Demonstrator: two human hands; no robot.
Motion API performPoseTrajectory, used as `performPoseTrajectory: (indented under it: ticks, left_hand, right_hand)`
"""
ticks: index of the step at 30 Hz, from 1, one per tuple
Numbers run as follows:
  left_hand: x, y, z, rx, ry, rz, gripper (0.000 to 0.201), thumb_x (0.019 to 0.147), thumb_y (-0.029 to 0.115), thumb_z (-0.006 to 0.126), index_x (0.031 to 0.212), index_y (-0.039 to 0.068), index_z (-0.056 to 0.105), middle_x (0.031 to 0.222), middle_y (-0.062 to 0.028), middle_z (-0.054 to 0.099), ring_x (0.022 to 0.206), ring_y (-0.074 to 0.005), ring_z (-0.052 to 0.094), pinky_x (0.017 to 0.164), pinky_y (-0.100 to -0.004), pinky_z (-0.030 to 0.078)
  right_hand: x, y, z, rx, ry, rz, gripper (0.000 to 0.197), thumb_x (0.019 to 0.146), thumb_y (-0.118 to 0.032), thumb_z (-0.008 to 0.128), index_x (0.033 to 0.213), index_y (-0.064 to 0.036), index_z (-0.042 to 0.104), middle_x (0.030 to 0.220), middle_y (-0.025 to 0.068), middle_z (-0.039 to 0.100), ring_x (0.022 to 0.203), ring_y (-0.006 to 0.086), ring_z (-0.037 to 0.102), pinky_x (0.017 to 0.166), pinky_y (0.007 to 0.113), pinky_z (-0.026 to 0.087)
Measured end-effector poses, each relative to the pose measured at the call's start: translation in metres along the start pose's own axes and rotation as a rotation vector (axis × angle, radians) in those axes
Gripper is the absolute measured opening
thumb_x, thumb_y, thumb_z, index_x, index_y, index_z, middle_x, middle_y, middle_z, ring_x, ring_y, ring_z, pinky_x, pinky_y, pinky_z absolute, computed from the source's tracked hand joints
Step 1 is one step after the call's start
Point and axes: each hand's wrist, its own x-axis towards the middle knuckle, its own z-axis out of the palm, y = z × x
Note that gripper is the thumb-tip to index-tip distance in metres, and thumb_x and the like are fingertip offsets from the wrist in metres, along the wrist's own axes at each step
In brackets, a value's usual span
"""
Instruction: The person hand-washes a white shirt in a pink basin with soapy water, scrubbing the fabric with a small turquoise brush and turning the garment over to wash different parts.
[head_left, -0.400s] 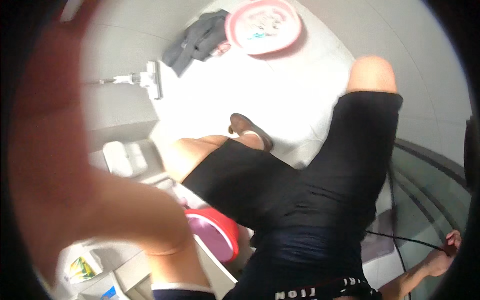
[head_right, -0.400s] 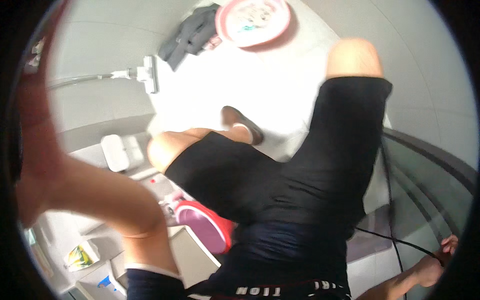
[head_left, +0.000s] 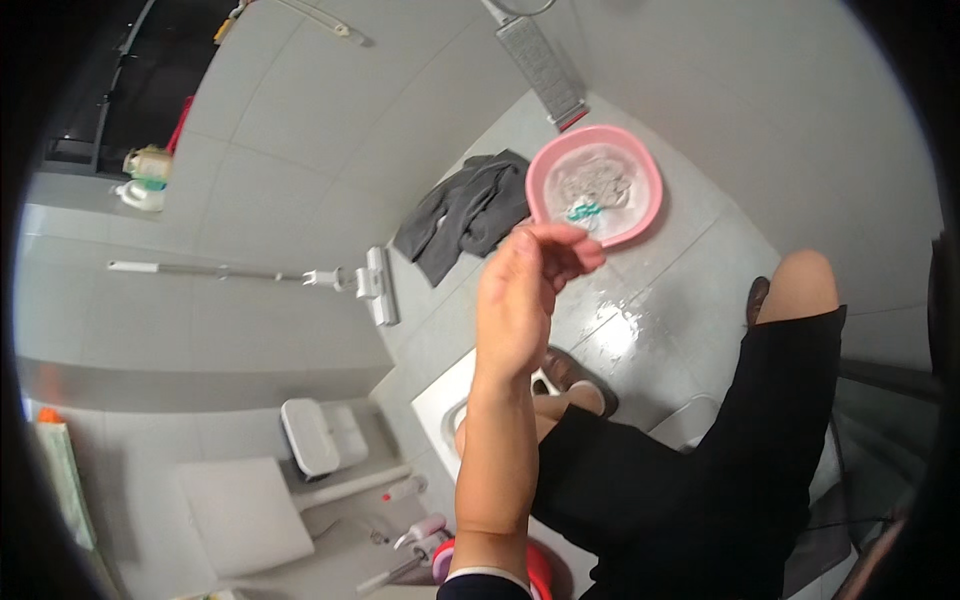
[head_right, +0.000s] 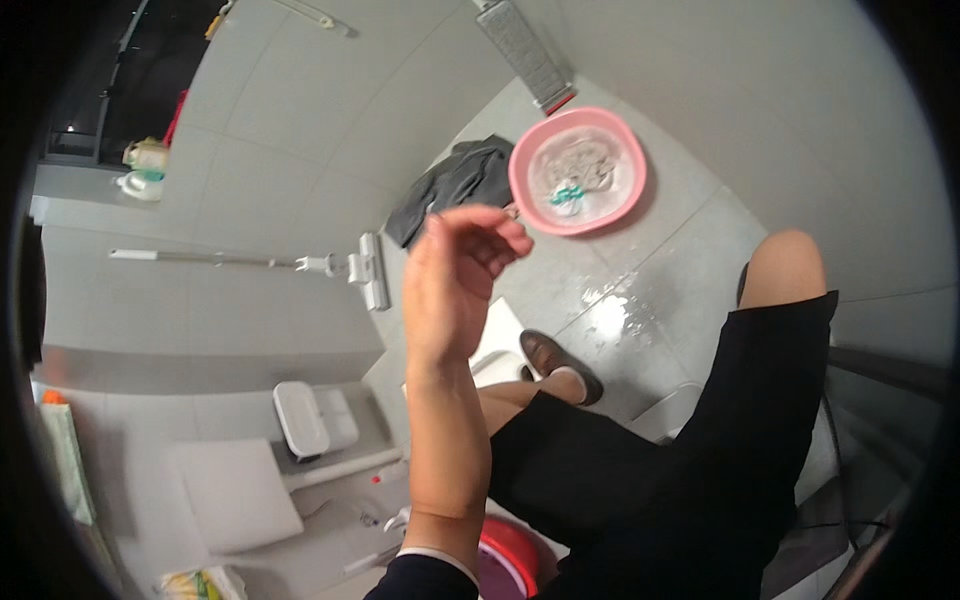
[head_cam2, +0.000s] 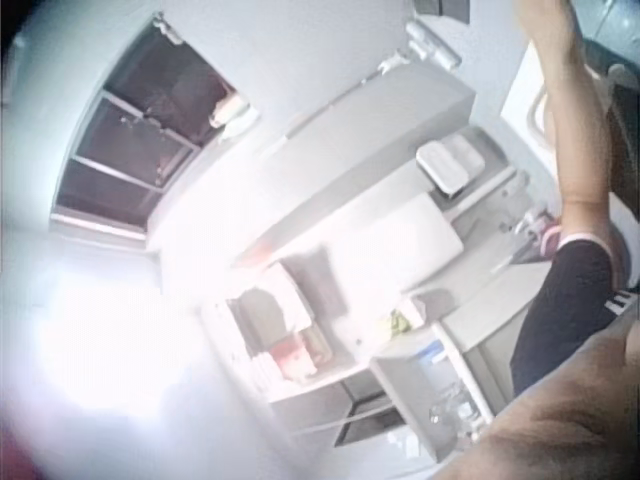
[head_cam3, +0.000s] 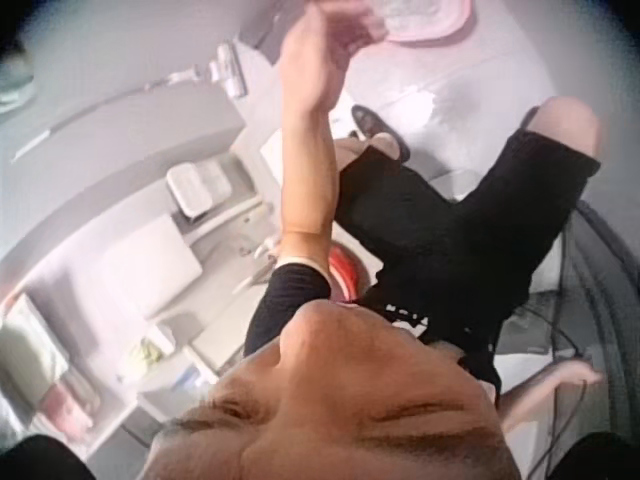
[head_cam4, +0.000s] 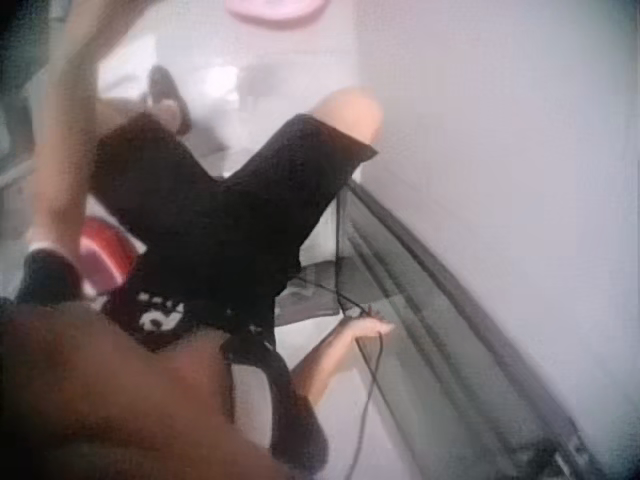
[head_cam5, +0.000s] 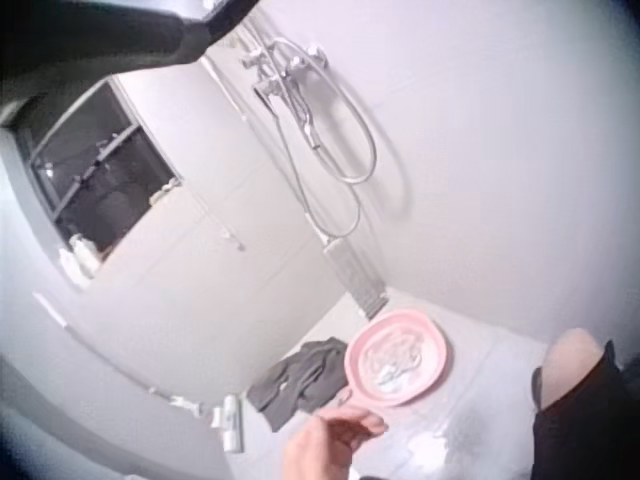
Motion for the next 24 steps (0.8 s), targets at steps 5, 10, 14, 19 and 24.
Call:
performPoseTrajectory:
  ticks: [5,10,14,19,24]
  left_hand:
    - [-0.006,-0.028,-0.01,-0.044,-0.003,-0.093,0.044,0.104,0.033,0.037,0.109,-0.006,0.057,0.099,-0.0159,0.064,0.092,-0.0237,0.064,0.088,-0.0377,0.05]
    - [-0.012,-0.01,-0.017,-0.086,-0.048,-0.047,0.043,0.104,0.032,0.038,0.11,-0.006,0.056,0.102,-0.016,0.064,0.093,-0.0232,0.063,0.088,-0.0379,0.05]
    - [-0.02,0.005,-0.024,-0.015,-0.043,-0.042,0.044,0.104,0.033,0.038,0.108,-0.006,0.057,0.101,-0.0158,0.064,0.092,-0.0227,0.063,0.087,-0.0376,0.05]
    - [-0.015,-0.003,-0.026,-0.062,0.129,-0.046,0.028,0.102,0.02,0.045,0.108,-0.003,0.059,0.1,-0.0105,0.066,0.089,-0.0155,0.062,0.083,-0.03,0.05]
    - [-0.018,-0.029,-0.034,0.188,0.216,-0.083,0.02,0.097,0.017,0.054,0.103,0.0,0.062,0.091,-0.0058,0.066,0.082,-0.0122,0.06,0.076,-0.0276,0.049]
  right_hand:
    - [-0.044,0.064,-0.027,-0.086,-0.143,0.577,0.049,0.095,-0.049,0.041,0.098,-0.0037,0.058,0.076,0.0061,0.061,0.066,0.0175,0.057,0.059,0.03,0.047]
    - [-0.074,0.042,-0.04,0.126,-0.226,0.859,0.053,0.091,-0.057,0.047,0.106,-0.007,0.058,0.078,0.0,0.061,0.069,0.012,0.056,0.061,0.025,0.045]
    - [-0.058,-0.032,0.009,0.456,-0.348,0.756,0.059,0.088,-0.063,0.052,0.114,-0.0096,0.059,0.08,-0.0048,0.061,0.072,0.0075,0.055,0.063,0.021,0.044]
    - [-0.038,-0.193,0.127,0.791,-0.542,0.279,0.043,0.094,-0.049,0.049,0.109,-0.0101,0.06,0.082,-0.0026,0.058,0.07,0.0111,0.05,0.059,0.025,0.039]
    - [-0.049,-0.331,0.196,1.215,-1.033,-0.12,0.034,0.099,-0.029,0.044,0.115,0.0007,0.048,0.091,0.0074,0.048,0.071,0.0156,0.038,0.063,0.029,0.036]
